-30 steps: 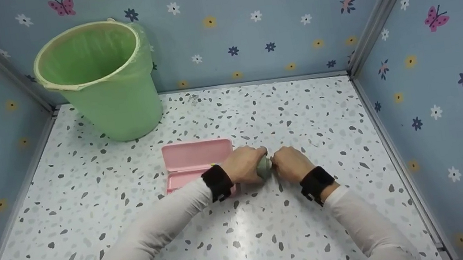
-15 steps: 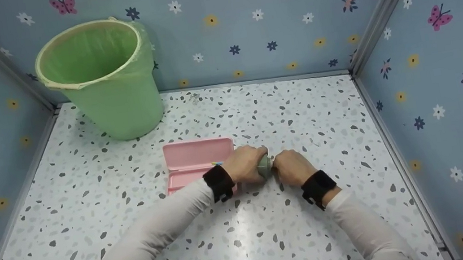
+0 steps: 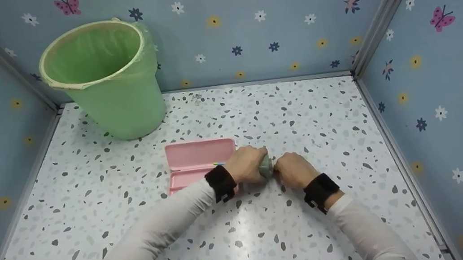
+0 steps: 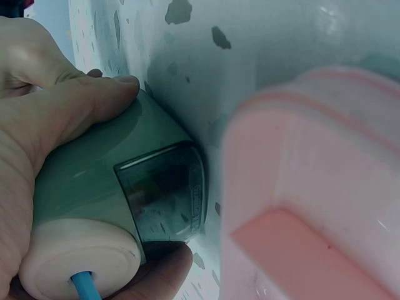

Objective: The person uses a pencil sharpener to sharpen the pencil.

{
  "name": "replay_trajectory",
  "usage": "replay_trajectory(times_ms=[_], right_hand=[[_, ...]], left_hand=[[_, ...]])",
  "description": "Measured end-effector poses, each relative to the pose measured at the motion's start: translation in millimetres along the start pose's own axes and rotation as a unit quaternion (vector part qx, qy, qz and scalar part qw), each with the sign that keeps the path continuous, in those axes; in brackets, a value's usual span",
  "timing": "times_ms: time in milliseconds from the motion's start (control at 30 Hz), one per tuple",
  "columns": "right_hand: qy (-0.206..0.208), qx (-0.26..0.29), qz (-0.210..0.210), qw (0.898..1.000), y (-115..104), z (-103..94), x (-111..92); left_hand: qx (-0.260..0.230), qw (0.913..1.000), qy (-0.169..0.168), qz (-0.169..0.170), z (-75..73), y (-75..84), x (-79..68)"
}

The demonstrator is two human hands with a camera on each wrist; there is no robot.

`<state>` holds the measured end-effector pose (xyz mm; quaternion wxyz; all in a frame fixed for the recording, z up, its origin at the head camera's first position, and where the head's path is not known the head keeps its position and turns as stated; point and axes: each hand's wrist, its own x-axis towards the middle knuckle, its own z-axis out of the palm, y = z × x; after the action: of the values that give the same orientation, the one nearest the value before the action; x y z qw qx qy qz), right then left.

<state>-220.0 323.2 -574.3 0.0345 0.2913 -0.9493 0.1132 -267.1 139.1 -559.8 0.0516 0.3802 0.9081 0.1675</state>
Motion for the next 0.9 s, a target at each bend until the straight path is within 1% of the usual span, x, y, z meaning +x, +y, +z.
replay_trajectory(times_ms=[167, 333, 633, 767, 900], right_hand=[[-0.006, 0.019, 0.008, 1.000, -3, -2.0, -1], [-0.009, 0.024, 0.007, 1.000, -5, -4.2, -3], [-0.026, 0.049, -0.015, 0.998, -9, -12.3, -9], [-0.027, 0.047, -0.023, 0.998, -12, -17.4, -10], [-0.027, 0.038, -0.042, 0.998, -16, -22.3, -11]], left_hand=[[0.003, 1.0000, 0.002, -0.007, 0.4, 0.3, 0.2], [0.005, 0.9999, 0.007, -0.009, 0.7, 0.6, 0.3], [0.001, 0.9999, -0.002, -0.010, 0.0, 2.7, 1.4], [-0.002, 0.9999, -0.002, -0.011, 0.1, 1.7, 3.6], [0.006, 1.0000, -0.001, -0.003, 2.2, 0.6, 3.0]])
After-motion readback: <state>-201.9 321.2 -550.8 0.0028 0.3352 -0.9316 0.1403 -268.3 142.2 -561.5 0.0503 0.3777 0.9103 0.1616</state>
